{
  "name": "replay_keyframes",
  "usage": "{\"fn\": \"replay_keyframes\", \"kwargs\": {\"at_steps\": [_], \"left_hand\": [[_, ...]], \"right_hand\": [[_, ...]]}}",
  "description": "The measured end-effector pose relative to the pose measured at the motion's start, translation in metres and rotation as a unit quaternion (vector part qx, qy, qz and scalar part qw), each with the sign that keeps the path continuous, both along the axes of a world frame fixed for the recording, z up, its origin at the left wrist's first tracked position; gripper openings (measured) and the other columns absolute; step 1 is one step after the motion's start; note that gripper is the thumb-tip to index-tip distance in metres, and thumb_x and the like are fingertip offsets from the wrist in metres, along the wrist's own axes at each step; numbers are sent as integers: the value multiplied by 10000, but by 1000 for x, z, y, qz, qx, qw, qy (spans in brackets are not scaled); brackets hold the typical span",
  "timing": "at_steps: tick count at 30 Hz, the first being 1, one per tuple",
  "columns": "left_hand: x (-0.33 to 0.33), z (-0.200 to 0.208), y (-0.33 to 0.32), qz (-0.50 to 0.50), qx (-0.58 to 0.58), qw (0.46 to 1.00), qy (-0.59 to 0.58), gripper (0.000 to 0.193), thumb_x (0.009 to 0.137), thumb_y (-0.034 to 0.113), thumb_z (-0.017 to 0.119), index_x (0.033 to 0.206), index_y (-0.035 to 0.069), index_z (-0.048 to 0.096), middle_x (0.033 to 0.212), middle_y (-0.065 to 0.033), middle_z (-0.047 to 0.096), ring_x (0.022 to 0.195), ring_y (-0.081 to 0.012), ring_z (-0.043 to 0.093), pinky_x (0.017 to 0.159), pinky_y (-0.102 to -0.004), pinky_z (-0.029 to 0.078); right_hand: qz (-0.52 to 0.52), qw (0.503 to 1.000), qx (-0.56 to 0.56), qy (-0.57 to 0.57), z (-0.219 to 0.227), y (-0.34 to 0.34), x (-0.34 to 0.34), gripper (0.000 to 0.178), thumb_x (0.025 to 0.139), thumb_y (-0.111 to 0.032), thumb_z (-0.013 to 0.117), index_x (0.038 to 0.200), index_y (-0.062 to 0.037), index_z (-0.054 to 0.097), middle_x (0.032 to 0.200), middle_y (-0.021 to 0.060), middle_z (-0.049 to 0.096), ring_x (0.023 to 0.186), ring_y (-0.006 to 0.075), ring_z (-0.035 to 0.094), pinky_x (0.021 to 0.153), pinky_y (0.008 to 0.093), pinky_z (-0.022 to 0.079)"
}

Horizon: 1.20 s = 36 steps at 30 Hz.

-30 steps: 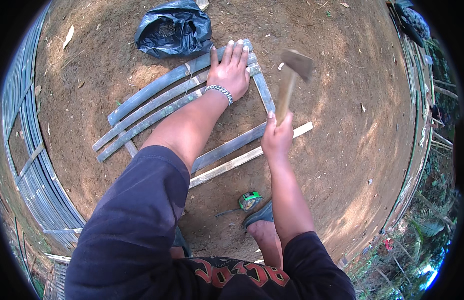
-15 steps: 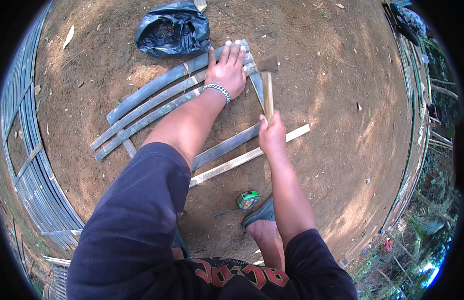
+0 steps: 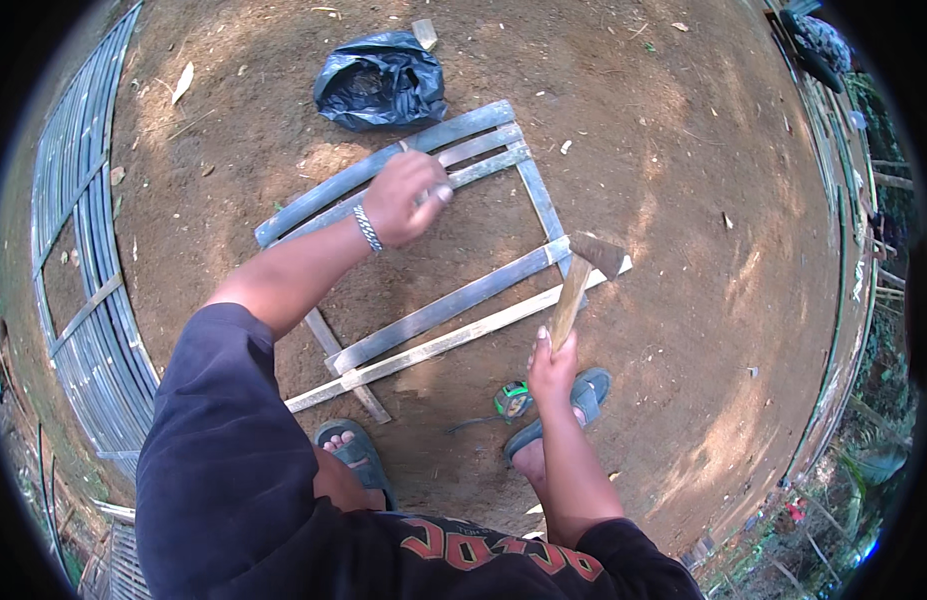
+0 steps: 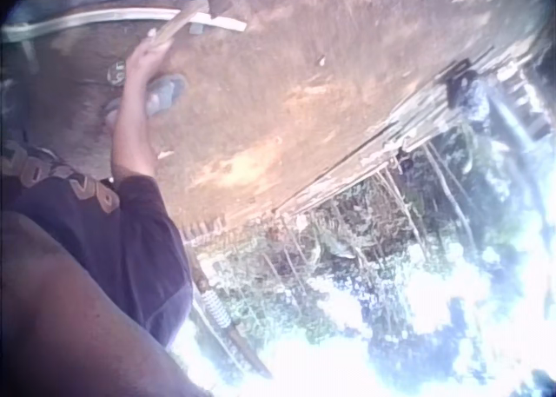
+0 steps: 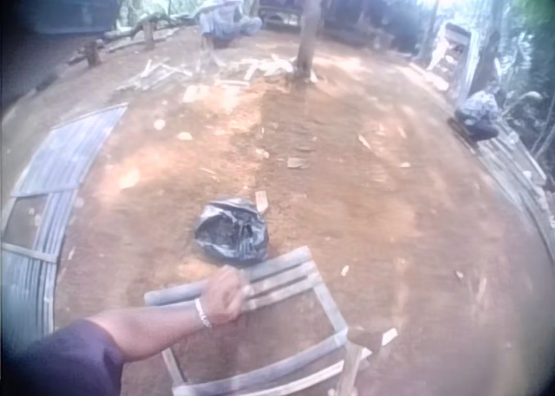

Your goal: The person assembles a rectangular bamboo frame by nailing thin bamboo strips to a metal grid structure. They use a hammer to drive nails into the bamboo, securing the pieces together on the ground.

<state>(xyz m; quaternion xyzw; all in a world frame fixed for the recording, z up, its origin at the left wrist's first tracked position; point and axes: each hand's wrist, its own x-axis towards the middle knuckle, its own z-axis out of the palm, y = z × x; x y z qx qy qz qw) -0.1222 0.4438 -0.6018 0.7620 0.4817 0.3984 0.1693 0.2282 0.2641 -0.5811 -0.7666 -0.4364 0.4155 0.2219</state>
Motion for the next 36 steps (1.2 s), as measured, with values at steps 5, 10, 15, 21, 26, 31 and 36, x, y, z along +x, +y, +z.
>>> {"fn": "replay_keyframes", "kwargs": {"at_steps": [5, 10, 15, 21, 26, 31, 36], "left_hand": [[-79, -4, 58, 335, -31, 942, 9, 181, 944, 221, 675, 926, 53, 741, 936, -160, 712, 912, -351, 679, 842, -444, 532], [-103, -16, 109, 339, -226, 872, 270, 258, 943, 221, 624, 1156, 131, 739, 1250, -160, 673, 1138, -357, 661, 1003, -464, 525], [-87, -11, 119, 284, -241, 867, 332, 260, 975, 167, 533, 1153, 163, 723, 1272, -136, 658, 1183, -326, 654, 996, -466, 540], [-94, -6, 123, 219, -219, 853, 420, 281, 1009, 148, 463, 1157, 128, 702, 1271, -143, 678, 1166, -311, 673, 971, -463, 559], [-97, -6, 123, 213, -173, 875, 398, 274, 966, 166, 528, 1208, 113, 647, 1256, -152, 682, 1128, -330, 683, 960, -459, 564], [-85, 26, 89, 265, -105, 939, 191, 127, 870, 126, 585, 931, 44, 661, 907, -279, 694, 839, -462, 677, 773, -520, 541], [-104, 60, -11, 209, -150, 962, 97, 142, 950, 171, 671, 1030, 54, 662, 931, -143, 737, 824, -280, 733, 750, -371, 573]], "right_hand": [[24, 998, -55, 34, 6, -12, -16, 307, 1013, -303, 624, 1088, -19, 537, 764, 152, 637, 727, 309, 664, 675, 445, 501], [106, 994, -27, 12, -1, -28, -32, 240, 1039, -249, 616, 1079, -62, 471, 721, 15, 560, 551, 90, 535, 474, 271, 439], [116, 991, -60, 18, 12, -41, -38, 333, 1010, -331, 602, 1102, -21, 523, 846, 262, 643, 840, 487, 653, 725, 517, 491], [75, 997, -6, -10, 16, -36, -28, 293, 992, -280, 625, 1088, -22, 524, 888, 257, 653, 853, 481, 653, 748, 508, 499], [-47, 998, 31, -27, -8, -10, -13, 268, 962, -203, 660, 1100, -28, 511, 853, 203, 660, 746, 386, 672, 704, 468, 524], [-200, 979, 29, 36, -16, 22, -36, 346, 888, -125, 751, 1099, -38, 491, 817, 111, 669, 547, 210, 628, 527, 357, 504], [-204, 978, 15, -49, -53, 30, -38, 459, 814, -168, 836, 1106, -24, 512, 877, 138, 702, 823, 300, 698, 809, 417, 534]]}}
